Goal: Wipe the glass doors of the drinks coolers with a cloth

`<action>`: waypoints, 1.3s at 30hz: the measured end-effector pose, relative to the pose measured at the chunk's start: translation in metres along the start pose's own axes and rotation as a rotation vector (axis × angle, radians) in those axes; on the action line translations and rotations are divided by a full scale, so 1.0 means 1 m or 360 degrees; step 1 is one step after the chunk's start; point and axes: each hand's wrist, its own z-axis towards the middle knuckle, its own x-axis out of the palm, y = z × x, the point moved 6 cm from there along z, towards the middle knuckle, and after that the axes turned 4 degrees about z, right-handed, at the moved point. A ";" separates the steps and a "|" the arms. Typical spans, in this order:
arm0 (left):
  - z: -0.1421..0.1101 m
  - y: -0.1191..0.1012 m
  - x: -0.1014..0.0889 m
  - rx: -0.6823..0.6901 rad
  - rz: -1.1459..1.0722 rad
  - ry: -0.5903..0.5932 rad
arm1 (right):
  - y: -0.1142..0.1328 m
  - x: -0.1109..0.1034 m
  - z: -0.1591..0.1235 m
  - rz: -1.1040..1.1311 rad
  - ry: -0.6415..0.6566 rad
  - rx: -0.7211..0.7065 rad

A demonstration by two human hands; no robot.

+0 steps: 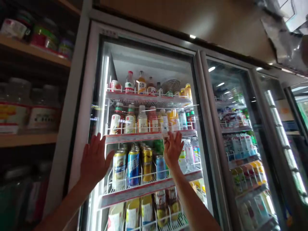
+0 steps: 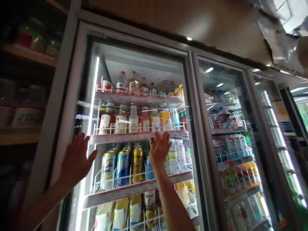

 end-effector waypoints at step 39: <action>0.053 -0.024 0.009 -0.0014 0.0090 -0.0031 | -0.067 -0.002 0.129 -0.0204 0.0059 0.0182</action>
